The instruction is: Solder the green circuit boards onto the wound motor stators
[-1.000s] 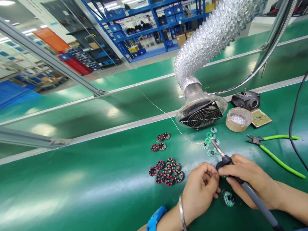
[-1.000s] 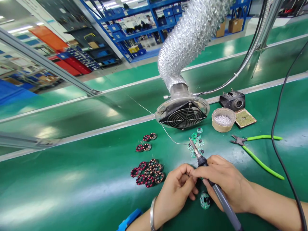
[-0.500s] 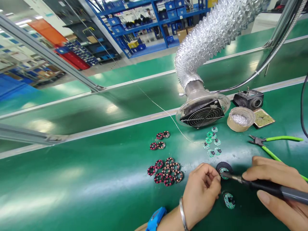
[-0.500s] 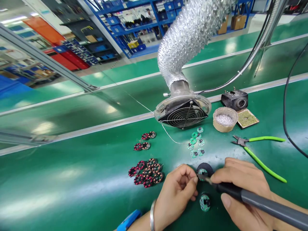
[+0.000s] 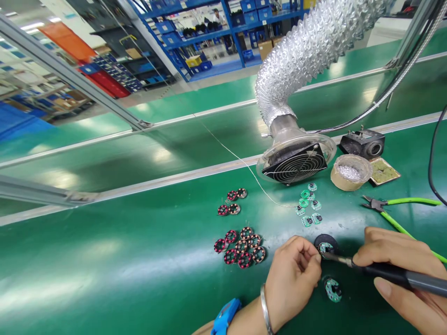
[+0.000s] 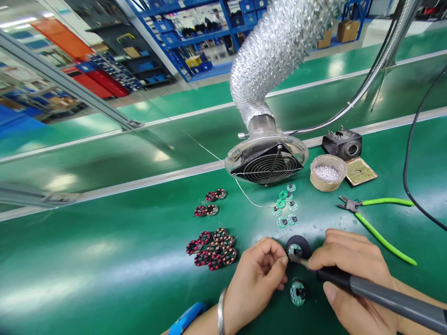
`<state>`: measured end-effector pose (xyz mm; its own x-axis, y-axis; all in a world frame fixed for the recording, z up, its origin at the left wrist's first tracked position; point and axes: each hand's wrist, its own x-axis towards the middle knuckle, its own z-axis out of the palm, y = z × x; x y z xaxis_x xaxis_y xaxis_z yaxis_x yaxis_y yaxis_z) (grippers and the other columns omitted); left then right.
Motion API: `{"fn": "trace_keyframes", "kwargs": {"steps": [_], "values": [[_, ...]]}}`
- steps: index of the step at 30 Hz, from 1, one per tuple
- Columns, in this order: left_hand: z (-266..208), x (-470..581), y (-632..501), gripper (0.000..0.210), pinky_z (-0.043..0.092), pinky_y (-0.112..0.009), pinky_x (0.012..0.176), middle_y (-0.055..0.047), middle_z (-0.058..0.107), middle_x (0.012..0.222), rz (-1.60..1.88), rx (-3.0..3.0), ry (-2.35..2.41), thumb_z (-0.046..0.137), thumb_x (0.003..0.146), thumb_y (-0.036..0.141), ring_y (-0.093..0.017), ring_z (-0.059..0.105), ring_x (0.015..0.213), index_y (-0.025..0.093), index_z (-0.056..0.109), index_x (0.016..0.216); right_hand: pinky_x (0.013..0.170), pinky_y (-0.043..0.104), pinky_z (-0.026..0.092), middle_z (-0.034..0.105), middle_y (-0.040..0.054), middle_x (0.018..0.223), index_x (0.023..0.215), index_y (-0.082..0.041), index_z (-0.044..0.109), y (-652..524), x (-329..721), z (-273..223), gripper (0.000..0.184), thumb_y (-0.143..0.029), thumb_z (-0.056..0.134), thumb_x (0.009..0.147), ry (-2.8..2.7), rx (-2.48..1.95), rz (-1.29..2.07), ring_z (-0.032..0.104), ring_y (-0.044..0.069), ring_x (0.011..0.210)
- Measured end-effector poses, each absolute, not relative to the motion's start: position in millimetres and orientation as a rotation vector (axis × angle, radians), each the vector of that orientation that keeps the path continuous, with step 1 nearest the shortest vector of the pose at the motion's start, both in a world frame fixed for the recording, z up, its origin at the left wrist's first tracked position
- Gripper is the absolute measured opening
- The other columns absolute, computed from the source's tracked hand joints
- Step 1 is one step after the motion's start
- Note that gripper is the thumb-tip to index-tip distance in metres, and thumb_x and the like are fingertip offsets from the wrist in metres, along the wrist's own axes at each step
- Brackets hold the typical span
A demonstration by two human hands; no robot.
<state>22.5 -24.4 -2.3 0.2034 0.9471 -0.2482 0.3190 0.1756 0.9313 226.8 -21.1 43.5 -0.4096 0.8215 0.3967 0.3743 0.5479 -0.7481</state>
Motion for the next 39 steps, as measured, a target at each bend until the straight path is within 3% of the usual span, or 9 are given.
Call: {"fn": "trace_keyframes", "kwargs": {"steps": [11, 19, 22, 25, 33, 35, 39], "values": [[-3.1, 23.2, -22.6, 0.01, 0.046, -0.021, 0.049, 0.002, 0.055, 0.059, 0.689, 1.378, 1.343, 0.053, 0.08, 0.014, -0.012, 0.057, 0.051, 0.018, 0.054, 0.07, 0.048, 0.034, 0.042, 0.056, 0.002, 0.064, 0.101, -0.027, 0.058, -21.6, 225.3, 42.1, 0.023, -0.014, 0.048, 0.085, -2.003, -0.975, 0.75, 0.057, 0.021, 0.055], [-2.5, 23.1, -23.4, 0.011, 0.047, -0.022, 0.049, 0.002, 0.054, 0.059, 0.677, 1.352, 1.34, 0.052, 0.08, 0.015, -0.012, 0.058, 0.05, 0.018, 0.053, 0.07, 0.047, 0.032, 0.042, 0.052, 0.0023, 0.064, 0.102, -0.025, 0.058, -21.4, 233.5, 42.1, 0.017, -0.025, 0.044, 0.094, -2.001, -0.941, 0.735, 0.056, 0.019, 0.055], [-2.9, 22.2, -23.4, 0.011, 0.047, -0.022, 0.049, 0.003, 0.053, 0.06, 0.677, 1.338, 1.326, 0.052, 0.081, 0.016, -0.012, 0.058, 0.05, 0.018, 0.052, 0.07, 0.051, 0.032, 0.046, 0.061, 0.0046, 0.074, 0.113, -0.026, 0.057, -18.0, 232.7, 36.1, 0.022, -0.025, 0.045, 0.095, -1.995, -0.961, 0.633, 0.062, 0.021, 0.066], [-2.2, 22.5, -23.3, 0.011, 0.047, -0.022, 0.049, 0.003, 0.053, 0.061, 0.682, 1.316, 1.309, 0.051, 0.082, 0.016, -0.012, 0.058, 0.049, 0.018, 0.052, 0.071, 0.059, 0.029, 0.049, 0.067, 0.0026, 0.084, 0.125, -0.026, 0.053, -12.1, 226.0, 24.6, 0.034, -0.014, 0.048, 0.093, -2.062, -0.984, 0.576, 0.063, 0.017, 0.067], [-4.7, 20.5, -26.0, 0.01, 0.048, -0.022, 0.05, 0.002, 0.053, 0.066, 0.728, 1.326, 1.254, 0.051, 0.084, 0.018, -0.01, 0.058, 0.051, 0.017, 0.052, 0.074, 0.071, 0.031, 0.048, 0.063, 0.0048, 0.091, 0.112, -0.021, 0.055, -3.9, 210.0, 8.4, 0.03, -0.005, 0.05, 0.087, -2.231, -0.873, 0.657, 0.056, 0.018, 0.08], [-5.4, 19.0, -25.7, 0.002, 0.047, -0.021, 0.049, 0.002, 0.055, 0.071, 0.756, 1.35, 1.244, 0.054, 0.083, 0.017, -0.009, 0.058, 0.051, 0.017, 0.054, 0.081, 0.071, 0.031, 0.047, 0.063, 0.0042, 0.091, 0.113, -0.021, 0.054, -4.8, 212.1, 8.3, 0.031, -0.005, 0.051, 0.087, -2.197, -0.875, 0.671, 0.056, 0.017, 0.079], [-5.3, 19.8, -22.7, 0.005, 0.044, -0.019, 0.045, -0.002, 0.058, 0.084, 0.82, 1.492, 1.218, 0.059, 0.082, 0.018, -0.006, 0.054, 0.049, 0.017, 0.062, 0.086, 0.074, 0.03, 0.048, 0.065, 0.0034, 0.094, 0.113, -0.024, 0.053, -7.9, 218.8, 7.0, 0.031, -0.008, 0.054, 0.087, -2.108, -0.958, 0.708, 0.058, 0.017, 0.083]]}}
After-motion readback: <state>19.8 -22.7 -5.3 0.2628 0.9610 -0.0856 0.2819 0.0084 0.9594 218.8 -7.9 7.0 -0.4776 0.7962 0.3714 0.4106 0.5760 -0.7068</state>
